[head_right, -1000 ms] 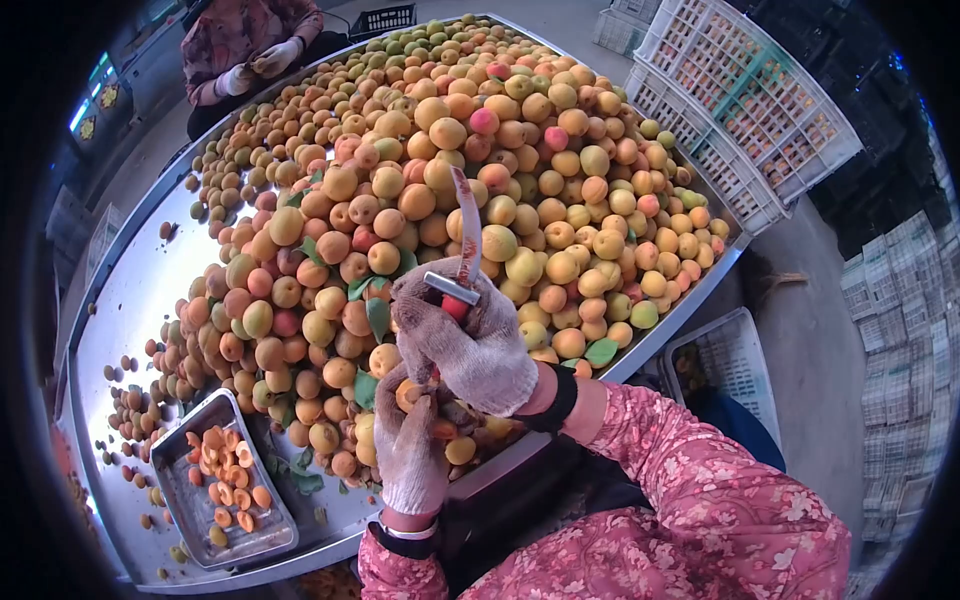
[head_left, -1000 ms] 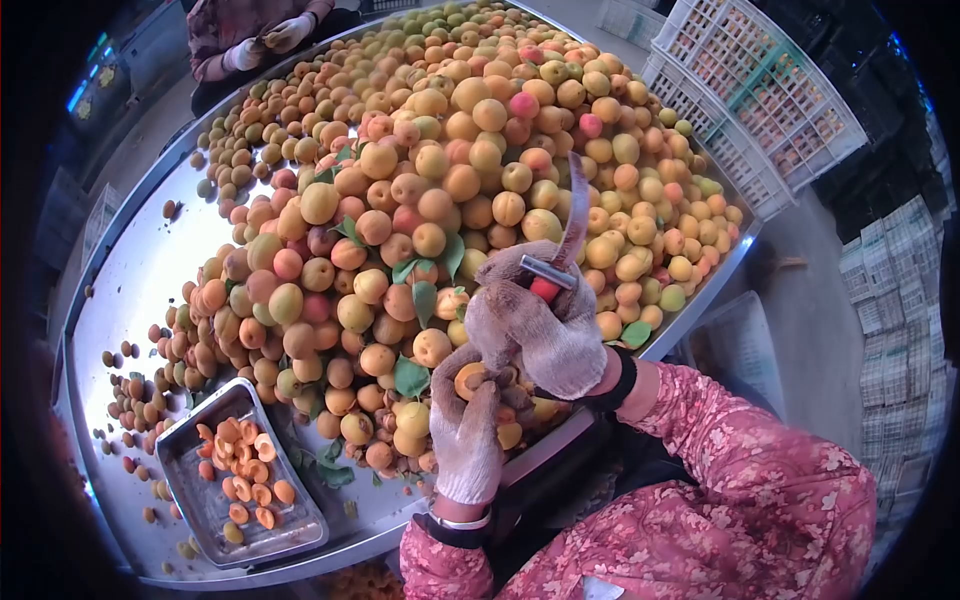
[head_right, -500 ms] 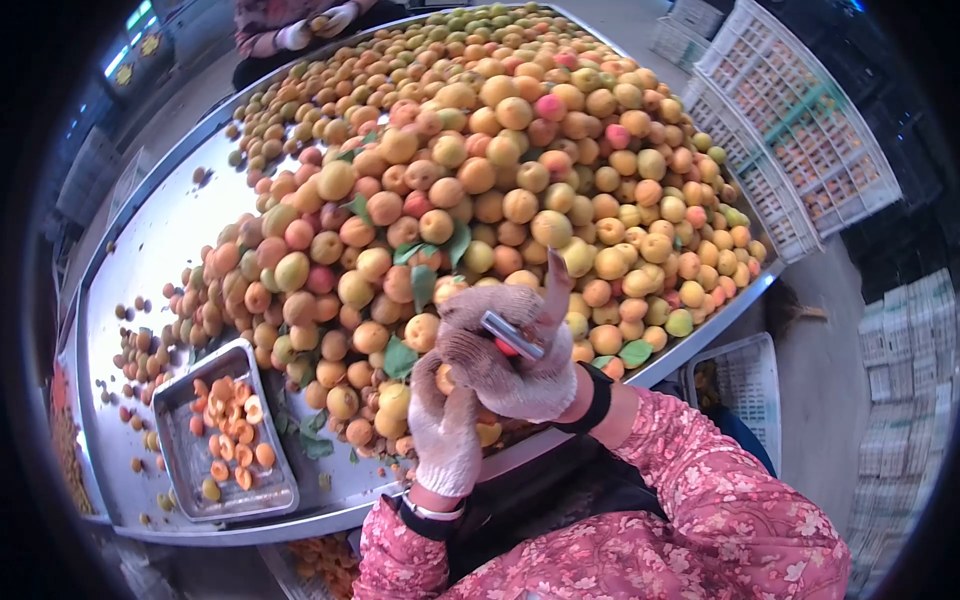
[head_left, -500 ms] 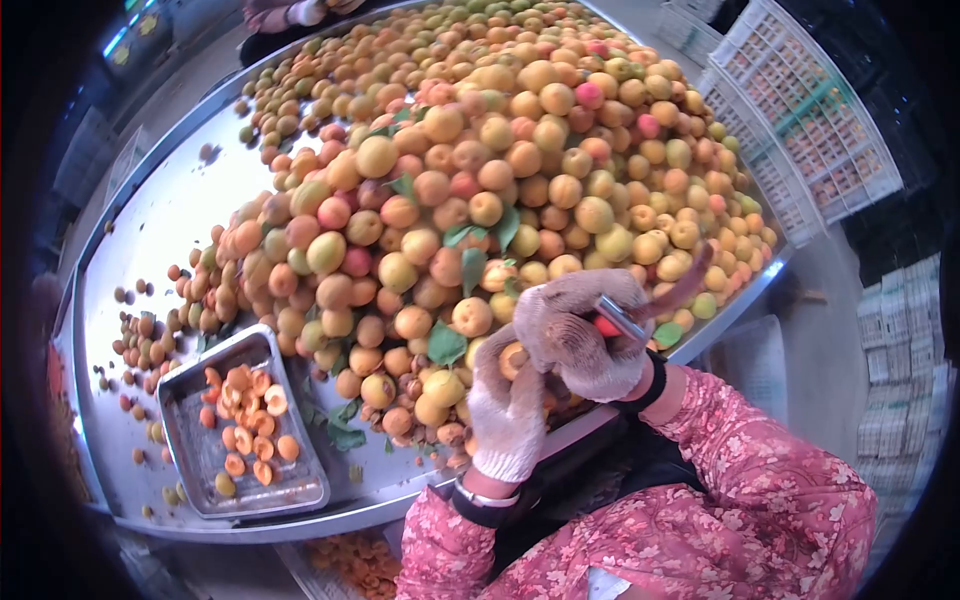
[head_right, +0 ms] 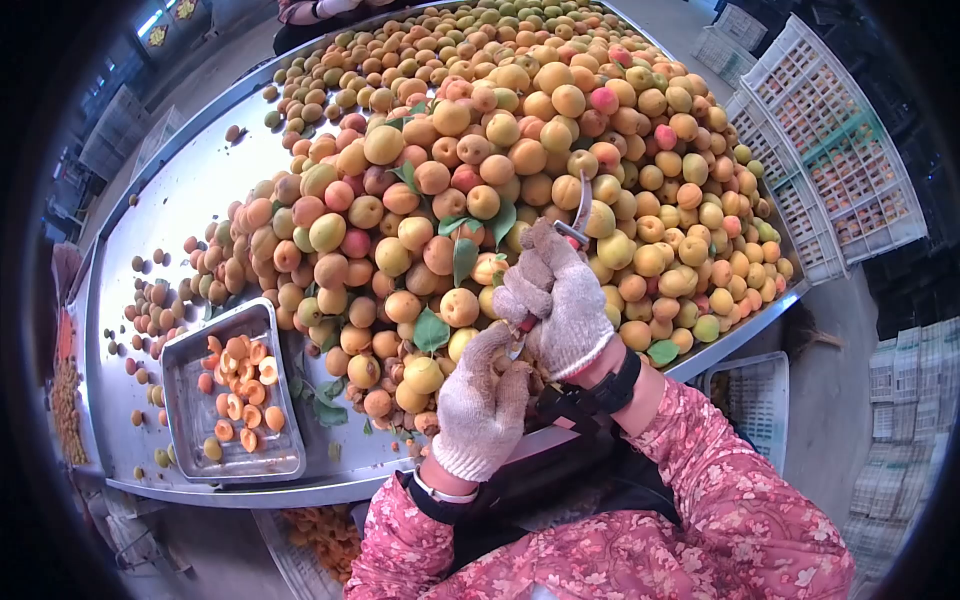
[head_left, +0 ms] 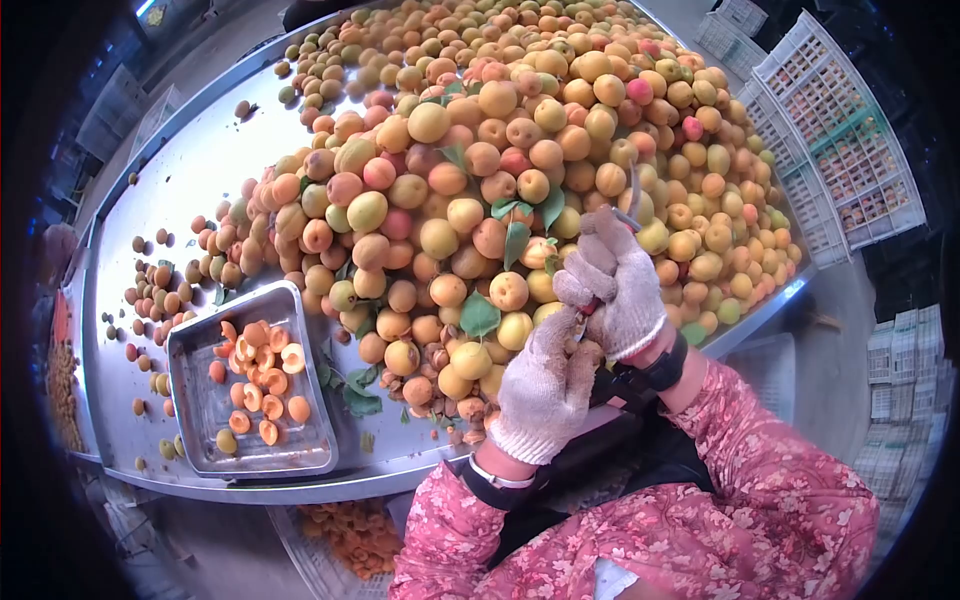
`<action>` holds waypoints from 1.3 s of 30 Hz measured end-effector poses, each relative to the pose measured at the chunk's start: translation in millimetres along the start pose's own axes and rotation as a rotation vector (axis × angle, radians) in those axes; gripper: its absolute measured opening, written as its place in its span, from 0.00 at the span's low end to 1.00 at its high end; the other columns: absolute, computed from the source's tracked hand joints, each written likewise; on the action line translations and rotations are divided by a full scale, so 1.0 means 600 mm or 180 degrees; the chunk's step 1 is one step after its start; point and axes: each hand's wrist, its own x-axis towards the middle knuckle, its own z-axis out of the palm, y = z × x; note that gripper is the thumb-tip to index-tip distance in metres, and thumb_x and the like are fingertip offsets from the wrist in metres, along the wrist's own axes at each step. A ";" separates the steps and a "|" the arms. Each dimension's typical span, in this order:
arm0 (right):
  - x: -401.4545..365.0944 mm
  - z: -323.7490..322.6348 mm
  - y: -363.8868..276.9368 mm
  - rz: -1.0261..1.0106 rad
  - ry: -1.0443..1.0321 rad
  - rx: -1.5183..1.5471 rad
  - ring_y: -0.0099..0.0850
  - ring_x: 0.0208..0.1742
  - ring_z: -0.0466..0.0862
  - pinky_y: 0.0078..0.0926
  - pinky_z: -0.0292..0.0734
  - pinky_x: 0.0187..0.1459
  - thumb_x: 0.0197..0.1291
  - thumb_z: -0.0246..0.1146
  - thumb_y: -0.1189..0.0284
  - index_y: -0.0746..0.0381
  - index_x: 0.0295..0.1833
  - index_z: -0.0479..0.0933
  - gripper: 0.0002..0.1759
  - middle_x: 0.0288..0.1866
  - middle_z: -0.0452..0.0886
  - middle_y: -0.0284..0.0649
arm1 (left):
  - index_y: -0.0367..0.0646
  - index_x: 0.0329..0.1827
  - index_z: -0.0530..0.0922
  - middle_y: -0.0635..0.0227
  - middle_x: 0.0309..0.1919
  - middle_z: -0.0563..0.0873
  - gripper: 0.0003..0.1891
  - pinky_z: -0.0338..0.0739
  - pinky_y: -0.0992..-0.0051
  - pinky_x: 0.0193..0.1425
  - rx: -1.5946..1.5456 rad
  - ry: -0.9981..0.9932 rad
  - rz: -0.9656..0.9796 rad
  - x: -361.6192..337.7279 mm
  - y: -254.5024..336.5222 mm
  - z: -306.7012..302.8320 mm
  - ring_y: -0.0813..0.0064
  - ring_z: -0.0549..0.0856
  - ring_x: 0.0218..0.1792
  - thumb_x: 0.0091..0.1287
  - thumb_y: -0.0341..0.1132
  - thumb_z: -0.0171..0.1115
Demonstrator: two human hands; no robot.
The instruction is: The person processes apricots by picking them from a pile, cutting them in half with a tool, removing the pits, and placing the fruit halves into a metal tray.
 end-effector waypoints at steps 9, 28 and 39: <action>-0.032 0.030 0.010 -0.0654 -0.0045 -0.0776 0.19 0.12 0.54 0.21 0.53 0.19 0.72 0.56 0.59 0.53 0.34 0.70 0.14 0.14 0.54 0.24 | 0.34 0.56 0.74 0.51 0.40 0.84 0.19 0.80 0.64 0.41 0.0456 -0.0031 -0.0051 -0.008 0.001 -0.001 0.52 0.85 0.39 0.63 0.28 0.63; -0.033 -0.001 -0.016 0.0711 0.0099 0.0924 0.19 0.13 0.55 0.22 0.54 0.21 0.73 0.54 0.59 0.55 0.34 0.69 0.15 0.15 0.54 0.23 | 0.42 0.56 0.74 0.58 0.38 0.82 0.21 0.79 0.63 0.36 0.1894 -0.0326 0.0899 -0.015 0.046 -0.015 0.55 0.84 0.35 0.58 0.26 0.64; -0.055 0.012 -0.034 -0.0940 -0.0272 -0.1373 0.14 0.17 0.69 0.14 0.62 0.18 0.67 0.65 0.66 0.56 0.45 0.75 0.08 0.25 0.74 0.26 | 0.44 0.44 0.80 0.58 0.35 0.84 0.07 0.78 0.65 0.39 0.3107 -0.0347 -0.0051 -0.018 0.040 -0.074 0.56 0.85 0.37 0.66 0.34 0.62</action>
